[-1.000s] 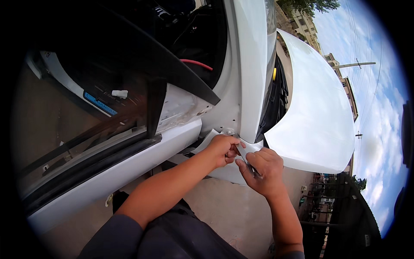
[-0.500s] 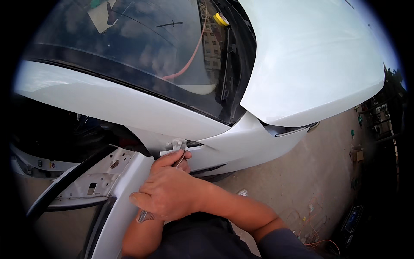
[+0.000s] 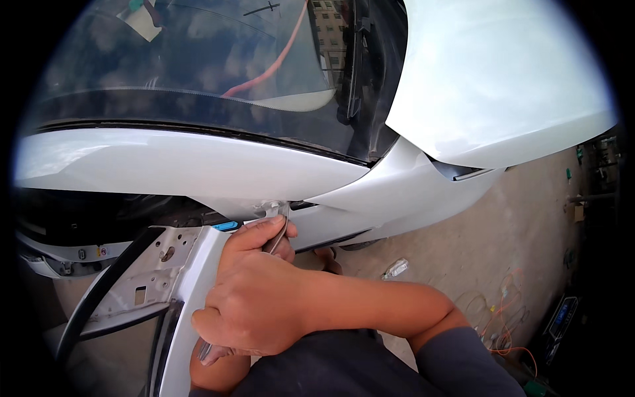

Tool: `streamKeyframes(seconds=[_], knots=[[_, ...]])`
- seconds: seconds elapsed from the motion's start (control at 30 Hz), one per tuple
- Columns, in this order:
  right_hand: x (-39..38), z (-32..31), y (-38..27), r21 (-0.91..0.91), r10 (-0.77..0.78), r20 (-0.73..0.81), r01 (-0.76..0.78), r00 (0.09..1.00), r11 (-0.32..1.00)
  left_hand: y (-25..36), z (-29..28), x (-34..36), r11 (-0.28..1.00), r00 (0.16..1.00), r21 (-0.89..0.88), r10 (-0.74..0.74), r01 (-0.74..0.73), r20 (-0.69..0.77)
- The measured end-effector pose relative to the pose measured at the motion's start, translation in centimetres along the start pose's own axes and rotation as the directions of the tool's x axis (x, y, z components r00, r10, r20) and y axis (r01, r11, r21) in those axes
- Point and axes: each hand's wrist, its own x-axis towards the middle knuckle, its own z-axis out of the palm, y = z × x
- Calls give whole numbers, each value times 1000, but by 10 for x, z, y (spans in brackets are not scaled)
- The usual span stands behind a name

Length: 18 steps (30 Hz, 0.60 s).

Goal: The person removes a plastic trim piece from the front door area of a white car using a pry tool and a cloth. They then use pliers to pull out a wire or clip from the door hinge area. Finally, they handle a black plastic part and a small white fastener, appearing to prepare for reassembly.

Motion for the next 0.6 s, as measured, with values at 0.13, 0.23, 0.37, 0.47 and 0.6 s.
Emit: streamKeyframes(seconds=[0.13, 0.23, 0.37, 0.47, 0.6], knots=[[-11, 5, 1, 69, -18, -120, 27, 993, 997, -4, 8, 6, 998, 997, 60, 29, -25, -66], [-12, 0, 2, 59, -13, -215, 27, 976, 998, -4, 14, 9, 997, 995, 70, 39, -32, -96], [-6, 17, 1, -45, -39, -422, 22, 906, 999, 1, 8, 10, 991, 995, 134, 12, 1, -100], [-17, 26, -2, -151, -94, -505, 19, 858, 988, 2, -3, 18, 967, 998, 251, 51, -38, -45], [-22, 41, 3, -235, -207, -611, 75, 764, 969, 7, 0, 13, 922, 996, 379, 85, -80, 3]])
